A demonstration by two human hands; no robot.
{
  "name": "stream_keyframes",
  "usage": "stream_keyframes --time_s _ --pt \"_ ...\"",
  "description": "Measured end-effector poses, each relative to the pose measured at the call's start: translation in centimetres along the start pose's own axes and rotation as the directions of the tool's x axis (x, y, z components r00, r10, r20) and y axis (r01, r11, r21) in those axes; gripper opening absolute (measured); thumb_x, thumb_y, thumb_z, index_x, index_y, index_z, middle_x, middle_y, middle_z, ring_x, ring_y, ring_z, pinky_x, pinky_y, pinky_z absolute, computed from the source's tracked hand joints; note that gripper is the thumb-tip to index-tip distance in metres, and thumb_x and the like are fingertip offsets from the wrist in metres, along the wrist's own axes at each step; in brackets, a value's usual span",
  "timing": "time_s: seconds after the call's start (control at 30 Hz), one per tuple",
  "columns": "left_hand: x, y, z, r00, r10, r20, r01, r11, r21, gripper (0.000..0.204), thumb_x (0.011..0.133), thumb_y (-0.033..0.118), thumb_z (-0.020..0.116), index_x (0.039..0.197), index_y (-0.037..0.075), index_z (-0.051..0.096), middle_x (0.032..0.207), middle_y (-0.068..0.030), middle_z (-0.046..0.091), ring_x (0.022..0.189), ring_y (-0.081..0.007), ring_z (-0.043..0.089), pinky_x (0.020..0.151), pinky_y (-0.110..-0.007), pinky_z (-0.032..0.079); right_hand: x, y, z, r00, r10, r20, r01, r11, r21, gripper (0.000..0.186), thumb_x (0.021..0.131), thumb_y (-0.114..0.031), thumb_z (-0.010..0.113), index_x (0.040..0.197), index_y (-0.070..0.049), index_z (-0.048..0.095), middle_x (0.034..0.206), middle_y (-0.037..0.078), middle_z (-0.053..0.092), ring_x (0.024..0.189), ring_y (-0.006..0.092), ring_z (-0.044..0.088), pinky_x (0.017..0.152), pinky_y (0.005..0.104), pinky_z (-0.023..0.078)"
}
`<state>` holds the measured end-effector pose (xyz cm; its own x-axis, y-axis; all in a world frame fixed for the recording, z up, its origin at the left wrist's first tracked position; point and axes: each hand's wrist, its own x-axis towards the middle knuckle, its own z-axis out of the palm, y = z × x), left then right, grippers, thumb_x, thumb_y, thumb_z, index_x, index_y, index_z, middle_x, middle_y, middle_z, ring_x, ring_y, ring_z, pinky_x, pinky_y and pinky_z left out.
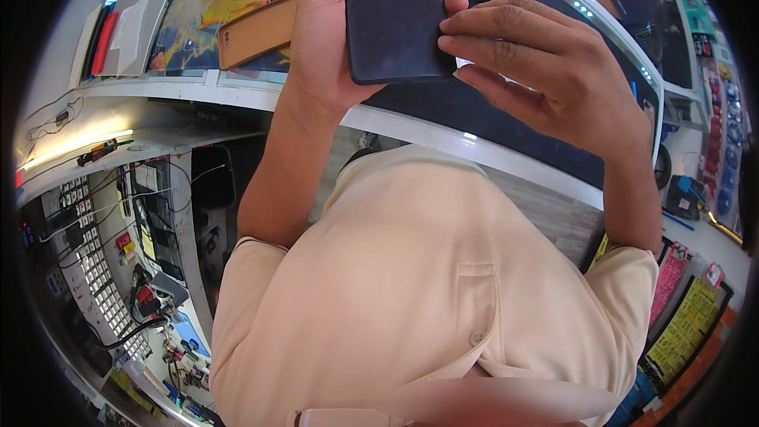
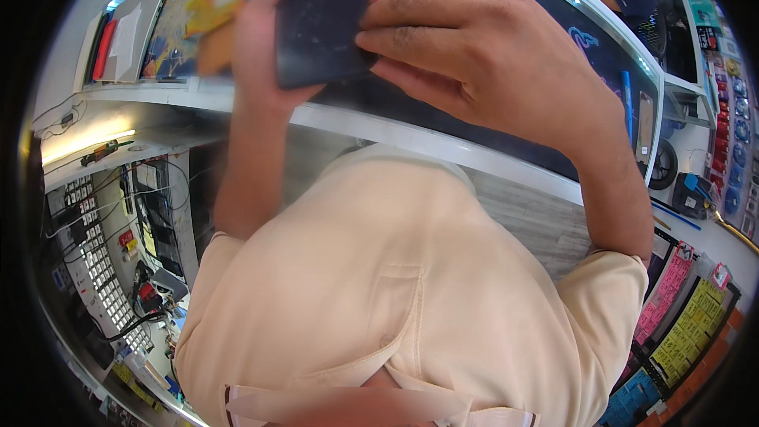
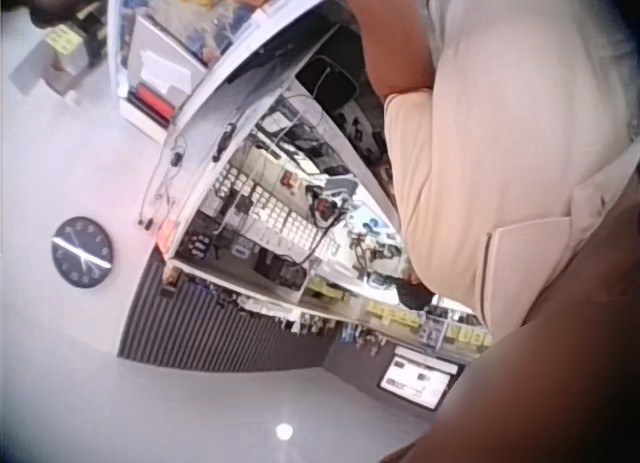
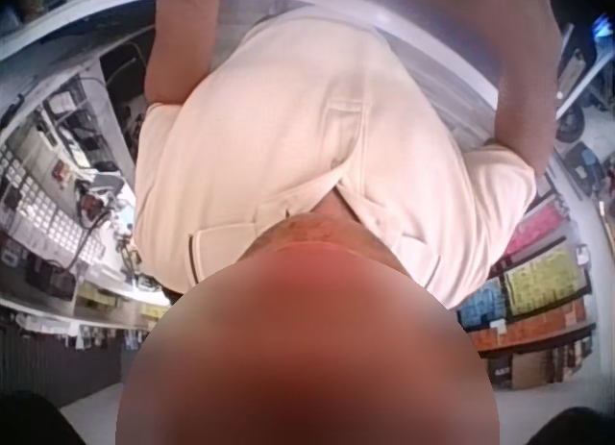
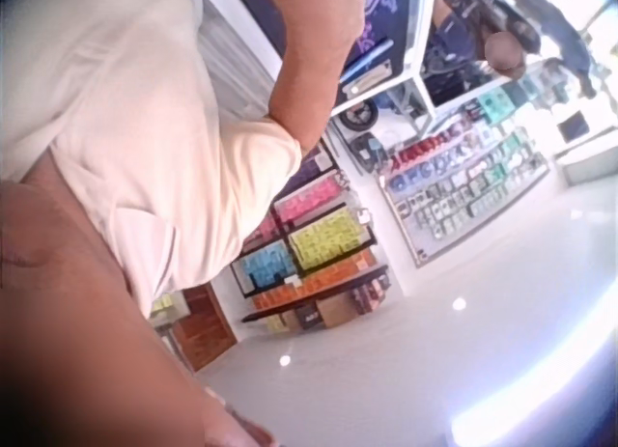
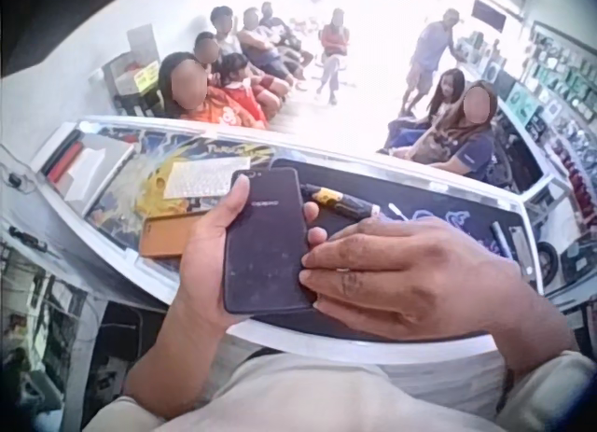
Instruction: The person inspects a black smartphone, then retrieves a tube of adhesive. They apply the adhesive to the edges of the phone's back panel and press it into place. The person then wipes the phone's surface with a cloth.
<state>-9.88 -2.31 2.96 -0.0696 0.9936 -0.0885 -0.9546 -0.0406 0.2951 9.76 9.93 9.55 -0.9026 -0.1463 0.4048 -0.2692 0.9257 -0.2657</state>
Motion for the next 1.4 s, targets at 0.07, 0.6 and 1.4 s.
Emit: stream_keyframes --time_s 0.07,0.6,1.4 --pt "0.1 -0.1 0.0 1.0 -0.012 0.002 0.012 1.0 -0.019 0.056 0.111 0.048 0.041 0.134 -0.001 0.055 0.121 -0.0205 0.068 0.108 -0.0354 0.069 0.092 -0.049 0.061 0.1 0.0 -0.3 1.0 -0.007 0.03 0.008 1.0 -0.02 0.037 0.08 -0.004 0.084 0.116 -0.004 0.077 0.114 0.011 0.073 0.099 0.0281 0.073 0.085 0.0384 0.06" --pt "0.5 -0.6 0.5 1.0 -0.014 0.023 0.014 1.0 -0.008 0.054 0.112 0.047 0.037 0.128 0.0 0.058 0.113 -0.0173 0.07 0.104 -0.0307 0.07 0.092 -0.044 0.06 0.9 -0.5 0.4 0.996 -0.086 0.026 0.089 0.958 -0.272 0.043 0.076 -0.004 0.083 0.118 -0.005 0.073 0.116 0.008 0.072 0.102 0.0265 0.072 0.083 0.0361 0.06" --pt "-0.1 -2.4 0.8 0.972 0.223 0.074 -0.229 0.97 0.084 0.065 0.104 0.062 0.048 0.133 0.004 0.055 0.118 -0.0158 0.068 0.107 -0.0261 0.069 0.096 -0.041 0.058 0.8 -0.4 1.7 0.943 -0.136 -0.304 0.053 0.962 -0.266 0.032 0.081 0.0 0.081 0.113 -0.003 0.076 0.102 0.011 0.076 0.086 0.0263 0.074 0.073 0.0334 0.06"
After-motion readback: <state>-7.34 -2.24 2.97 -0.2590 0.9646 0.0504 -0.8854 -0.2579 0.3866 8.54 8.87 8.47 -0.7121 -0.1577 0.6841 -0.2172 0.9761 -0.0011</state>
